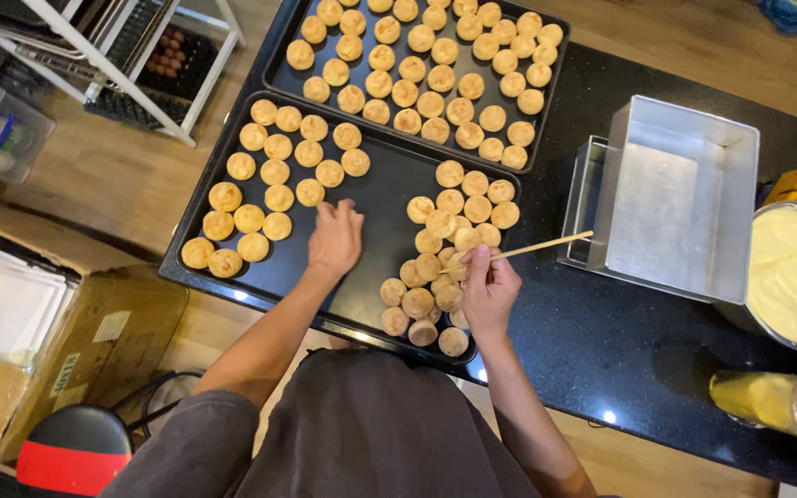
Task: The person uses a wooden skewer to poke holes in small round pastries arranged on baking trays. They handle the pastries one at a time, pick them up, poke them, and place them back on the tray.
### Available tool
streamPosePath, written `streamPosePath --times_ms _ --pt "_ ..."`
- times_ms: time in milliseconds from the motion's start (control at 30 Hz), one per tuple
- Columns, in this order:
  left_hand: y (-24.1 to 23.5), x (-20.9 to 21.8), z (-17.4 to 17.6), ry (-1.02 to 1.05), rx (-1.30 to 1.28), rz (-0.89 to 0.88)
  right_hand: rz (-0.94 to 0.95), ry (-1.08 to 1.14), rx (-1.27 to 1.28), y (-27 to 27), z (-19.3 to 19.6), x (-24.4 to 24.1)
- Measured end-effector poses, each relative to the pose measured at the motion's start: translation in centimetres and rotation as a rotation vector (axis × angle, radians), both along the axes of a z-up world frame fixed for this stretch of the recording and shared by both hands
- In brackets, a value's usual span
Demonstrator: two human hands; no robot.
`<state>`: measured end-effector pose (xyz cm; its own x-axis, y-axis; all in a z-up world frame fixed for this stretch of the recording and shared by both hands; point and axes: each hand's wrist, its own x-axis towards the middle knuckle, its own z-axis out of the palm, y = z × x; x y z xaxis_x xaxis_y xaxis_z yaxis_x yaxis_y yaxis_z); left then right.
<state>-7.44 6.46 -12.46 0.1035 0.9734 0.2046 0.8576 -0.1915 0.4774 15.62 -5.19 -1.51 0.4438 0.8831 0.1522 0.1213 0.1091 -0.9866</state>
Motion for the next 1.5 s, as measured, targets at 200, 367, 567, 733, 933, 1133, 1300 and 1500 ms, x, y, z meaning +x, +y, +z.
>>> streamPosePath --times_ms 200,367,567,733,933,1133,1300,1500 --pt "-3.2 6.9 7.9 -1.468 -0.791 -0.221 -0.001 -0.135 0.177 0.8 5.1 0.5" --pt "-5.7 9.1 14.1 -1.755 -0.942 -0.612 -0.07 -0.46 0.361 1.7 7.9 -0.6" --pt "-6.2 10.2 14.9 -1.441 -0.706 -0.459 0.012 -0.578 0.396 1.2 8.2 -1.0" --pt "-6.5 10.9 13.5 -0.973 -0.389 -0.447 0.032 -0.589 0.383 1.1 4.9 0.0" --pt "-6.8 11.3 13.0 -1.053 -0.432 -0.441 0.008 0.21 0.115 1.6 1.2 0.3" --pt "-6.5 11.4 13.2 -0.878 -0.376 -0.464 -0.014 -0.653 0.488 0.8 2.8 0.3" --pt "-7.0 11.1 13.0 -0.915 -0.42 -0.539 -0.137 -0.146 -0.008 1.2 3.3 -0.2" --pt "-6.1 11.8 10.4 -1.044 -0.475 -0.53 -0.035 -0.644 0.427 0.6 2.9 0.0"
